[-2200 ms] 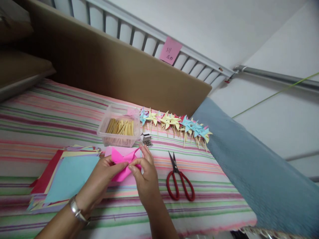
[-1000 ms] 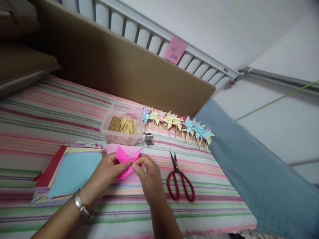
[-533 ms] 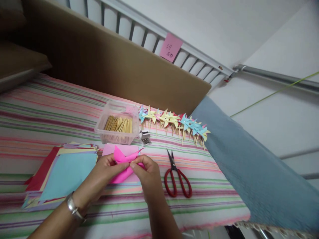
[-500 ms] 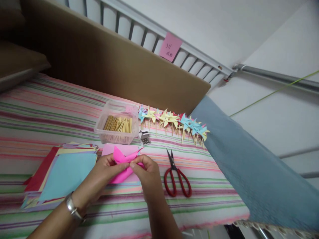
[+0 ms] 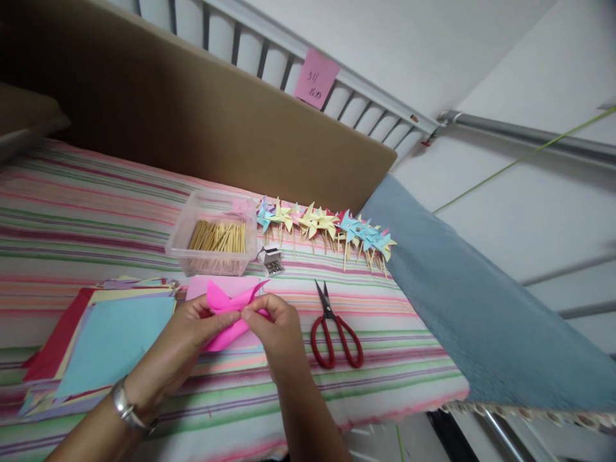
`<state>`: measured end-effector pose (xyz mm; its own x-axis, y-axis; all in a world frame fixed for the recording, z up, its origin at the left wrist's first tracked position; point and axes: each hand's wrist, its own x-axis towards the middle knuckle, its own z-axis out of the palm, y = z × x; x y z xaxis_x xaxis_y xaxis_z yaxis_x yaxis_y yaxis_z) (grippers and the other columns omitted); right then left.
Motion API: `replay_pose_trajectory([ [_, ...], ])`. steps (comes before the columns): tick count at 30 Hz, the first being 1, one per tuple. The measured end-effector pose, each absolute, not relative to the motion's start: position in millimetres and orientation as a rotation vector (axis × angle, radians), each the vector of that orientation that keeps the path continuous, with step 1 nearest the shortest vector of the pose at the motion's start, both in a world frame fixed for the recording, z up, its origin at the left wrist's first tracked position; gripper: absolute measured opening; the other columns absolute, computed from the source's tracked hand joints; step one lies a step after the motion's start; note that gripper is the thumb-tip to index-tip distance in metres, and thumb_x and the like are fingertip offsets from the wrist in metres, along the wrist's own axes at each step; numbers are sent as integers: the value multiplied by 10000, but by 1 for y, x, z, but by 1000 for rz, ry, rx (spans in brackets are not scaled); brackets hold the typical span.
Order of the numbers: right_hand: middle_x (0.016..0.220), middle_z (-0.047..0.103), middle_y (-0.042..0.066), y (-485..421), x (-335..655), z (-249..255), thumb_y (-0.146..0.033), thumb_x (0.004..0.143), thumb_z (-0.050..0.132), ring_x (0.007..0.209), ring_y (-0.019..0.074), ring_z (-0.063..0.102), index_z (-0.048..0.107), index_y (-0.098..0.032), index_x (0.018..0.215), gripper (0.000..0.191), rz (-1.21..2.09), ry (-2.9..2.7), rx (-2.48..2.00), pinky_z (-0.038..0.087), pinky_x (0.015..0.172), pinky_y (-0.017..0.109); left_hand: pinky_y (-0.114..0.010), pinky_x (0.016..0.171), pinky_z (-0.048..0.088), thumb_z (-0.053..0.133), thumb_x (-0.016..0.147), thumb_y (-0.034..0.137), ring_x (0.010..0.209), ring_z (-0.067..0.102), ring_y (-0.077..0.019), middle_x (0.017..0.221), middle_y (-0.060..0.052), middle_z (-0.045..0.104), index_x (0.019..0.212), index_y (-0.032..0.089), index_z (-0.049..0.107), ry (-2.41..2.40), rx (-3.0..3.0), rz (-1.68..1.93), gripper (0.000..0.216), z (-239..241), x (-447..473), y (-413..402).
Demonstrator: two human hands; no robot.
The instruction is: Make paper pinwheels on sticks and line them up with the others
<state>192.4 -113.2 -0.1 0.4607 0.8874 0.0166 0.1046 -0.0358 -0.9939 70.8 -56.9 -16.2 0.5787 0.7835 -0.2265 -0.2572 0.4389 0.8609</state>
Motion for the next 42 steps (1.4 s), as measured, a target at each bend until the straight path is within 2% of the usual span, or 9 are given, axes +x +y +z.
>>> replay_pose_trajectory([
  [7,576,538,-38,-111,194,-1,-196,639,633,600,131,495,597,-175,580,72,810,-899,-1519,408,614,244,-348,817,461,758,640,255,793,632,-207,828,-52,734,827,182,714,758,898,715,205,-22,70,-55],
  [15,578,524,-41,-113,191,5,-165,645,622,577,114,463,589,-167,577,75,846,-878,-1449,380,576,227,-289,791,469,752,656,222,767,635,-168,793,-8,737,846,226,726,702,852,699,191,-23,70,-55],
  [21,561,505,-43,-114,191,6,-176,639,614,552,110,448,581,-159,574,75,891,-857,-1439,365,561,229,-289,762,472,746,665,237,777,628,-178,819,-19,735,875,222,726,667,859,689,211,-24,70,-56],
  [29,554,507,-38,-111,190,9,-175,617,608,550,112,441,566,-156,558,75,886,-854,-1461,358,558,234,-305,746,454,772,620,247,762,609,-196,779,-44,723,791,179,727,692,867,697,189,-25,71,-55],
  [35,541,488,-48,-113,192,4,-180,637,615,542,105,420,563,-163,567,89,871,-890,-1462,346,547,229,-307,739,449,759,639,239,698,583,-171,729,-27,699,721,181,717,695,882,704,109,-26,70,-56],
  [42,601,554,-19,-114,192,1,-175,654,607,601,129,476,570,-157,599,68,872,-901,-1452,386,593,245,-287,710,445,740,666,230,735,591,-175,780,-32,713,840,203,728,685,866,710,177,-26,70,-58],
])
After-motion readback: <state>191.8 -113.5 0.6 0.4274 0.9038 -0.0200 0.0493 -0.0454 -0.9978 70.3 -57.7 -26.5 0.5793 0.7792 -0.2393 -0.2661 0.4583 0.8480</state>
